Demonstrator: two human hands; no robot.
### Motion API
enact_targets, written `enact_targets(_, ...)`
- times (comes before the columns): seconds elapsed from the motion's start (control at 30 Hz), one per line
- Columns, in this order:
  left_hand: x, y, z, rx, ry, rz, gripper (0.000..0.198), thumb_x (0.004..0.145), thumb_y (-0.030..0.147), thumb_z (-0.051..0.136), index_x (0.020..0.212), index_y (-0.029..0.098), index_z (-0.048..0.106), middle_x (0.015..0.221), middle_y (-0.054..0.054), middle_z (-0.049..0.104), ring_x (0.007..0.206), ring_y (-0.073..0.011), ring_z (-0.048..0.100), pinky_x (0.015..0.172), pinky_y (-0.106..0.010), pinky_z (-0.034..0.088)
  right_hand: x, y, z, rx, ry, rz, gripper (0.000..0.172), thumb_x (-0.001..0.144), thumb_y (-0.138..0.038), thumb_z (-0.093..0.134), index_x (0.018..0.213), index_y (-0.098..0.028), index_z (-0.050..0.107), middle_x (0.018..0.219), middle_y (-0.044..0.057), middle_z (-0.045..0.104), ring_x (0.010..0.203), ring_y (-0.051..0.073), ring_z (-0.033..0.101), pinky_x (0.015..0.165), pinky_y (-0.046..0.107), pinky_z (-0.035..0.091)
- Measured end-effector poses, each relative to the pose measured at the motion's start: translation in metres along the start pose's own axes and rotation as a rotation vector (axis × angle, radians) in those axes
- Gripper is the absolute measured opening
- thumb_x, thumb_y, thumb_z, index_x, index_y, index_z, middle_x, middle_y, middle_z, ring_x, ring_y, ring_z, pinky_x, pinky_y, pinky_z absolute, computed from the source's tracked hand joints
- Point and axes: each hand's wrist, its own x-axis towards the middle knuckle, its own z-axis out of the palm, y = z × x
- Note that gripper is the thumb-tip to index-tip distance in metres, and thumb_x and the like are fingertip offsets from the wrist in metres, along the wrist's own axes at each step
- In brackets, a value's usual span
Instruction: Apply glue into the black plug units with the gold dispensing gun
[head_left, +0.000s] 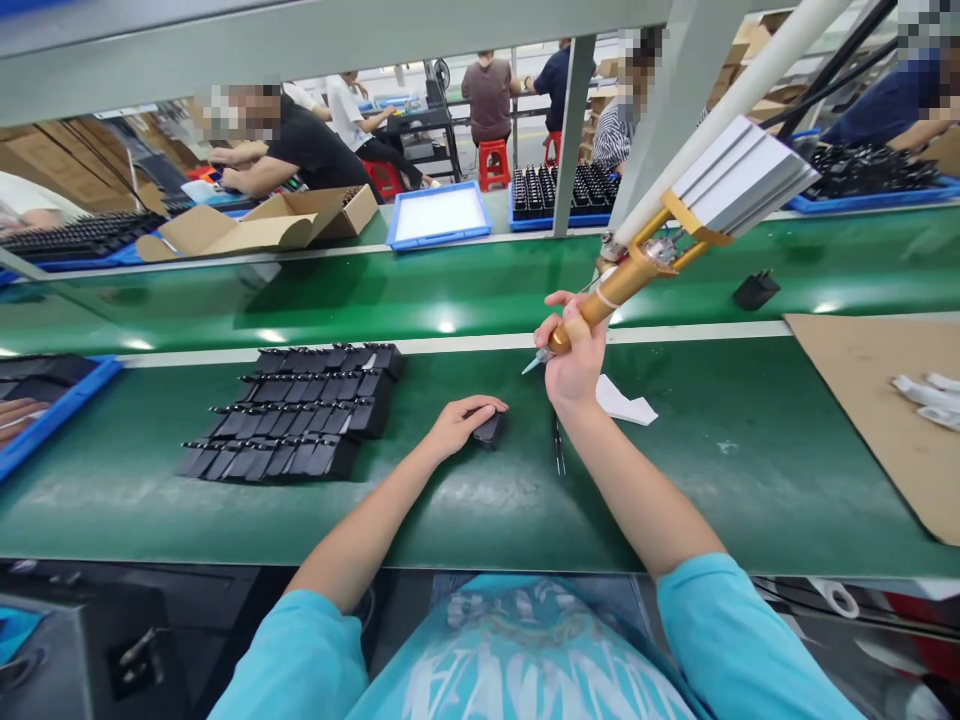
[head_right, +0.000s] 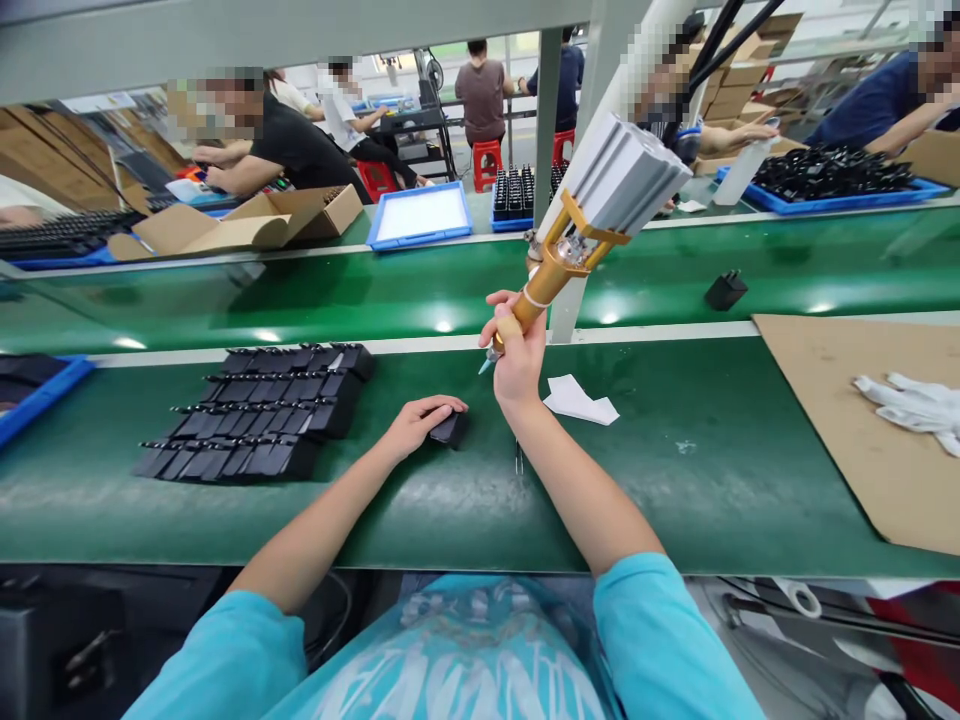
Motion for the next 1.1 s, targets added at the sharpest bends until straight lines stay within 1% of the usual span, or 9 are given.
enact_targets(0.17,-0.007,0.012,-0.003,0.092,-0.063,0.001,0.035,0.088,0.046,0.057,0.109,0.02,0.067,0.117,-0.009,0.069,0.111,-0.0231,0.063,0.1,-0.04,0.047,-0.001,0.0,0.0,-0.018,-0.008,-0.005,0.016,0.081,-0.035,0.059,0.085,-0.025,0.048,0.088,-0.005,0.058,0.045,0.003,0.05,0.047,0.023,0.038)
enact_targets(0.3,-0.019,0.03,-0.002,0.335,-0.083,0.001,0.068,0.073,0.044,0.076,0.134,0.027,0.05,0.135,-0.009,0.055,0.12,-0.0264,0.054,0.092,-0.038,0.052,-0.001,-0.001,0.0,-0.036,-0.007,0.011,0.017,0.08,-0.036,0.059,0.084,-0.025,0.046,0.088,-0.005,0.058,0.045,0.003,0.049,0.047,0.023,0.038)
enact_targets(0.37,-0.024,0.035,-0.002,0.383,-0.055,0.008,0.068,0.074,0.042,0.076,0.134,0.028,0.049,0.132,-0.009,0.055,0.119,-0.0262,0.054,0.09,-0.038,0.053,-0.001,-0.001,0.001,-0.046,-0.005,0.018,0.018,0.08,-0.037,0.058,0.085,-0.025,0.046,0.088,-0.005,0.057,0.046,0.003,0.049,0.047,0.023,0.038)
enact_targets(0.57,-0.02,0.02,-0.007,0.073,0.015,-0.069,0.063,0.078,0.036,0.072,0.134,0.027,0.047,0.125,-0.01,0.06,0.103,-0.0191,0.062,0.087,-0.035,0.055,-0.004,-0.002,0.003,-0.044,-0.018,0.031,0.02,0.081,-0.039,0.057,0.087,-0.026,0.044,0.089,-0.005,0.056,0.046,0.003,0.048,0.047,0.023,0.038)
enact_targets(0.7,-0.011,0.003,-0.006,-0.074,0.113,-0.117,0.051,0.078,0.041,0.069,0.124,0.019,0.057,0.116,-0.012,0.066,0.086,-0.0174,0.068,0.081,-0.036,0.058,-0.008,-0.004,0.006,-0.051,-0.033,0.035,0.02,0.08,-0.039,0.057,0.087,-0.026,0.043,0.089,-0.005,0.056,0.046,0.003,0.048,0.047,0.024,0.039)
enact_targets(0.83,-0.017,0.009,0.002,0.209,0.135,-0.024,0.035,0.089,0.044,0.055,0.111,0.021,0.068,0.126,-0.009,0.064,0.109,-0.0243,0.064,0.087,-0.038,0.057,-0.012,-0.005,0.009,-0.039,-0.038,0.041,0.023,0.079,-0.038,0.058,0.09,-0.027,0.041,0.089,-0.005,0.057,0.045,0.003,0.049,0.047,0.023,0.039)
enact_targets(0.93,-0.023,0.019,0.009,0.559,0.101,0.061,0.052,0.081,0.048,0.065,0.128,0.026,0.059,0.143,-0.007,0.051,0.127,-0.0275,0.053,0.101,-0.042,0.049,-0.015,-0.006,0.012,-0.01,-0.032,0.038,0.026,0.079,-0.037,0.059,0.096,-0.029,0.04,0.09,-0.006,0.058,0.045,0.004,0.05,0.046,0.024,0.039)
enact_targets(1.0,-0.025,0.02,0.014,0.692,0.083,0.061,0.065,0.075,0.047,0.072,0.133,0.024,0.052,0.142,-0.009,0.053,0.126,-0.0285,0.053,0.104,-0.044,0.045,-0.018,-0.007,0.014,0.001,-0.026,0.035,0.03,0.079,-0.036,0.059,0.101,-0.031,0.04,0.094,-0.006,0.058,0.046,0.004,0.051,0.047,0.024,0.04)
enact_targets(1.1,-0.022,0.017,0.016,0.736,0.085,-0.003,0.049,0.081,0.038,0.067,0.125,0.02,0.056,0.118,-0.009,0.068,0.106,-0.027,0.064,0.092,-0.041,0.051,-0.021,-0.008,0.016,0.014,-0.04,0.046,0.03,0.08,-0.036,0.059,0.104,-0.033,0.041,0.096,-0.006,0.058,0.047,0.005,0.052,0.048,0.025,0.042)
